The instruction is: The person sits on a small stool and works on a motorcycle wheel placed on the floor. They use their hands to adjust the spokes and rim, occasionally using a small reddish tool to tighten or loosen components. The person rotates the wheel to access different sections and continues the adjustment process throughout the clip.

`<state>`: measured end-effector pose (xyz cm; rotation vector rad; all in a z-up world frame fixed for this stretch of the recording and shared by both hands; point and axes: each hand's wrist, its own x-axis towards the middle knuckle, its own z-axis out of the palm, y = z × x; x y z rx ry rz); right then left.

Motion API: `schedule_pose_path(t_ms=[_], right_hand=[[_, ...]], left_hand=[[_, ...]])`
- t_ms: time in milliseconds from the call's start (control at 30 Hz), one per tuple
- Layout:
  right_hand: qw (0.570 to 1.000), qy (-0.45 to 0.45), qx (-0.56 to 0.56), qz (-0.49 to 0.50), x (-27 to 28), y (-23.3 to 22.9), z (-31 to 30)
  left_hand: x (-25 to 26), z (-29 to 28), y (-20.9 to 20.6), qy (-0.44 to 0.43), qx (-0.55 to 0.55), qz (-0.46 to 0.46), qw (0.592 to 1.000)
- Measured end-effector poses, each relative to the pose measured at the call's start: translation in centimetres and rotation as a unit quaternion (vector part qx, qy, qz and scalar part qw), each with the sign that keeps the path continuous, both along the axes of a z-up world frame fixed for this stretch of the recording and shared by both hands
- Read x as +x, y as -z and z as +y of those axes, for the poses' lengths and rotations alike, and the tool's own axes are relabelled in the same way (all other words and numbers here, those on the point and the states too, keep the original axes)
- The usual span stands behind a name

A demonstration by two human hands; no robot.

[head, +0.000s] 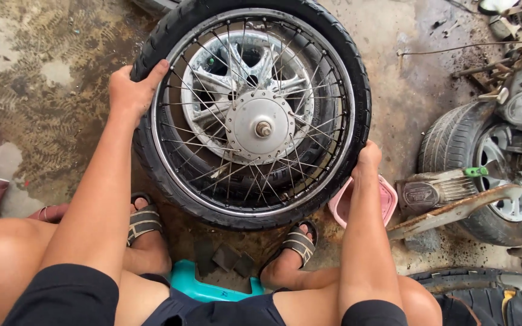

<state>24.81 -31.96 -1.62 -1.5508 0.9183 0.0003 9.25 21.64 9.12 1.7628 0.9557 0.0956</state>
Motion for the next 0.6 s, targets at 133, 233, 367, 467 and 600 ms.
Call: schedule_pose_path(t_ms=[133, 233, 367, 467, 600], right_hand=[[0.999, 0.025, 0.030, 0.017, -2.9, -4.0, 0.1], [0.998, 0.008, -0.014, 0.056, -4.7, -3.7, -2.1], [0.994, -0.055, -0.098, -0.016, -7.2, -1.8, -5.5], [0.991, -0.067, -0.113, -0.007, -8.9, -4.9, -4.1], [0.978, -0.085, -0.174, 0.082, -8.6, -3.0, -6.2]], left_hand=[[-2.5, -1.1, -2.9, 0.002, 0.000, 0.012, 1.000], [-4.1, -1.4, -2.3, 0.002, -0.001, 0.053, 0.999], [-6.6, -0.9, 1.1, 0.003, 0.020, -0.001, 1.000], [-8.2, -1.6, -0.2, 0.038, 0.027, -0.026, 0.999], [-9.6, -3.3, -2.1, 0.039, 0.060, -0.004, 0.997]])
